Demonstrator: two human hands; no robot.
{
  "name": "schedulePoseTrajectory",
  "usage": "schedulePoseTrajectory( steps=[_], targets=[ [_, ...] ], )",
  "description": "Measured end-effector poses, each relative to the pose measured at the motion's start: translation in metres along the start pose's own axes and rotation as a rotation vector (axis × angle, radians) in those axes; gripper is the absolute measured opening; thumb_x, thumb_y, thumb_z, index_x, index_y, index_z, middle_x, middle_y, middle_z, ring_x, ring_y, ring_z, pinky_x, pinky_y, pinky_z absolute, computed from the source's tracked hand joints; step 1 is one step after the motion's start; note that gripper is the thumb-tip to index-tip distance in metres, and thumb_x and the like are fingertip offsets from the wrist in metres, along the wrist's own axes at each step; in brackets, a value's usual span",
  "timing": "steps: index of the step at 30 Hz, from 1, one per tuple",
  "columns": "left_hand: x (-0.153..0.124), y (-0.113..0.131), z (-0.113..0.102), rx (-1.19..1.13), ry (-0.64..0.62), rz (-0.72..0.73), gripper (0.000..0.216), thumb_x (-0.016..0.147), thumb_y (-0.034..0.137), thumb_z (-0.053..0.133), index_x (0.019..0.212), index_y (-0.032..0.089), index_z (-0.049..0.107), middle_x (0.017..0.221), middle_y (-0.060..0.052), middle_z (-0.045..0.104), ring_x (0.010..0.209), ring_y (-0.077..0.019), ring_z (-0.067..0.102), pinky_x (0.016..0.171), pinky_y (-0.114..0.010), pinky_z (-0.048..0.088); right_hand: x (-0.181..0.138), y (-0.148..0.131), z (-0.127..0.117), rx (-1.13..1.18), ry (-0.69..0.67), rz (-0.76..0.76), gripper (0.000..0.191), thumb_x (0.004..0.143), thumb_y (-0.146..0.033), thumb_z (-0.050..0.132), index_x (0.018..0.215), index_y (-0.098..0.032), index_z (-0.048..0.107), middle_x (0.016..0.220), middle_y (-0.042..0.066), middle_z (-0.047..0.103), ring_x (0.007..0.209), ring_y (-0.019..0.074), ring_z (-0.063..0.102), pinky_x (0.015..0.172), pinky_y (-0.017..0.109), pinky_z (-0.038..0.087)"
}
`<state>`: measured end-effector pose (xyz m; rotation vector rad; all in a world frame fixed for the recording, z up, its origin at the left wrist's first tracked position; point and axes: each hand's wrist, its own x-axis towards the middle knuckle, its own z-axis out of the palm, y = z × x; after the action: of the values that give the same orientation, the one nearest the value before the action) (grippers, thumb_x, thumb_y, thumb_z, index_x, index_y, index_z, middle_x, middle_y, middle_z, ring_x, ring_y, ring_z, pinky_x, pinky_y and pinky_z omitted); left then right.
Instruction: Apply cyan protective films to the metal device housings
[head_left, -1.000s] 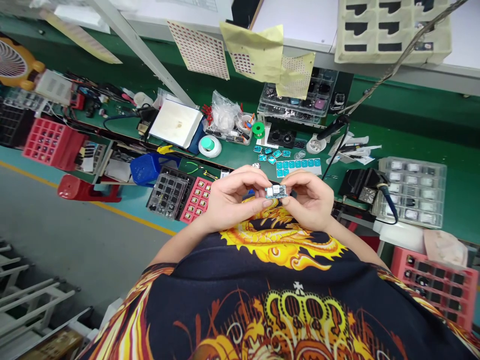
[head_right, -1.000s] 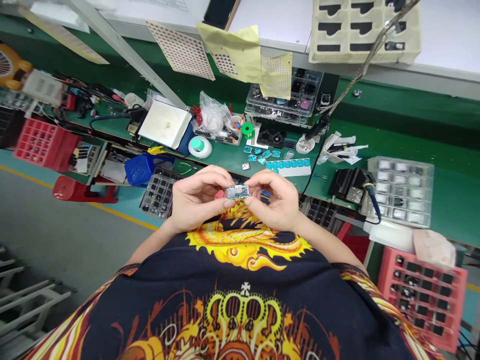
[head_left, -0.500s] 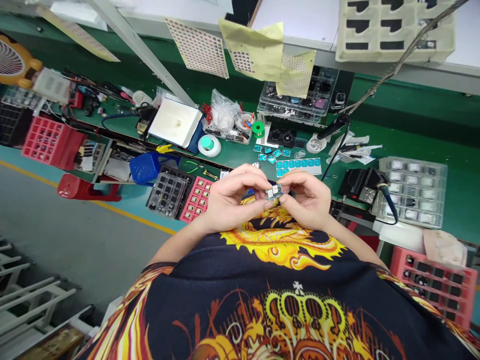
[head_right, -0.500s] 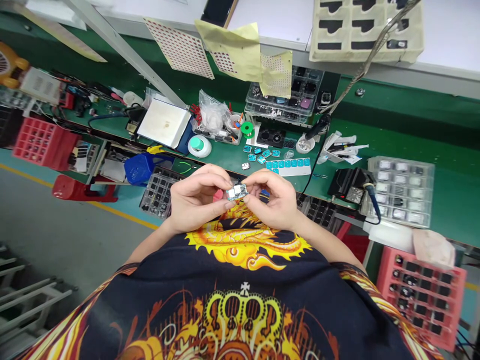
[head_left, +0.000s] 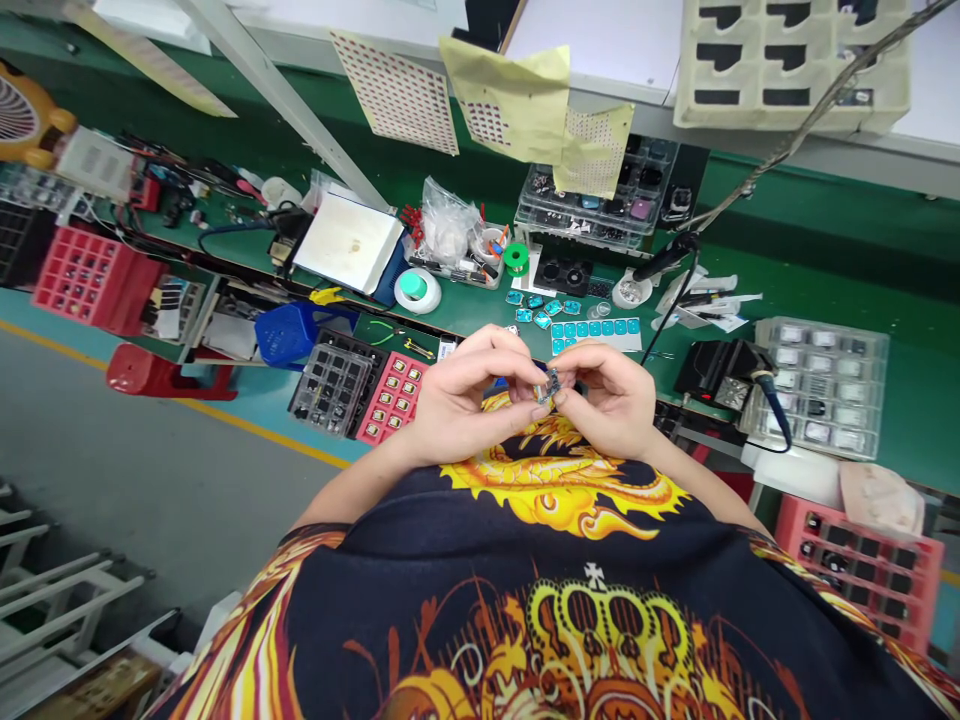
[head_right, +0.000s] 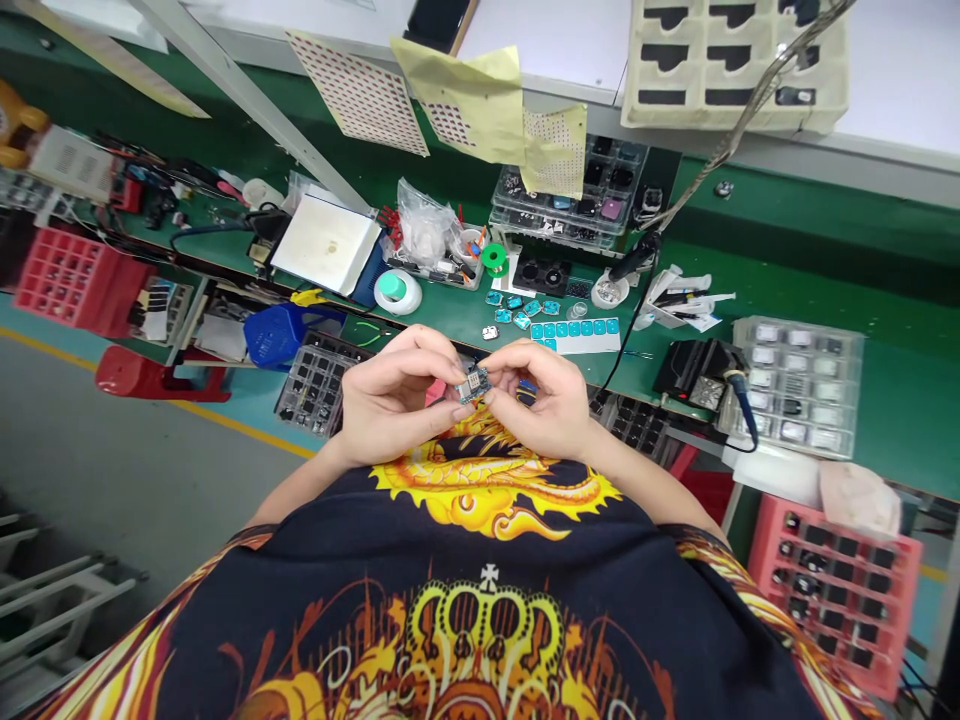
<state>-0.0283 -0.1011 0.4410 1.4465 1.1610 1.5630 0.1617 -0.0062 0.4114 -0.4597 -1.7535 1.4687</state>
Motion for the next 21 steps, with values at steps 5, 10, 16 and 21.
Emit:
schedulePoseTrajectory(
  steps=[5,10,16,21],
  targets=[
    [0.001,-0.001,0.0,0.007,-0.01,-0.013,0.033,0.088,0.02,0.092,0.119,0.027,0.082,0.104,-0.004,0.066,0.084,-0.0127,0.068,0.074,-0.026,0.063,0.001,0.0,0.0,-0.006,0.003,0.008,0.023,0.096,-0.015,0.076,0.117,-0.026,0.075,0.095,0.0,0.073,0.077,0.0117,0.067,0.066,0.026,0.061],
    [0.0,-0.002,-0.002,0.041,0.001,-0.021,0.033,0.088,0.019,0.092,0.118,0.028,0.083,0.109,-0.006,0.071,0.094,-0.0165,0.07,0.079,-0.03,0.064,0.001,0.003,0.0,-0.051,-0.034,0.04,0.019,0.096,-0.017,0.073,0.114,-0.025,0.073,0.092,0.0,0.072,0.075,0.0121,0.066,0.065,0.028,0.061],
    [-0.017,-0.027,-0.009,-0.047,0.053,-0.214,0.032,0.09,0.014,0.089,0.12,0.025,0.085,0.117,-0.009,0.077,0.104,-0.0172,0.074,0.086,-0.029,0.064,0.0,0.026,0.001,-0.149,-0.172,0.141,0.015,0.092,-0.016,0.076,0.105,-0.022,0.07,0.089,-0.003,0.07,0.069,0.0086,0.064,0.063,0.023,0.057],
    [-0.036,-0.055,-0.009,-0.294,0.203,-0.46,0.031,0.084,0.019,0.095,0.113,0.021,0.085,0.115,-0.007,0.079,0.099,-0.0149,0.078,0.092,-0.029,0.065,-0.004,0.05,0.007,-0.19,-0.216,0.237,0.019,0.093,-0.024,0.08,0.11,-0.021,0.073,0.092,-0.001,0.071,0.072,0.0085,0.064,0.065,0.021,0.055]
  ],
)
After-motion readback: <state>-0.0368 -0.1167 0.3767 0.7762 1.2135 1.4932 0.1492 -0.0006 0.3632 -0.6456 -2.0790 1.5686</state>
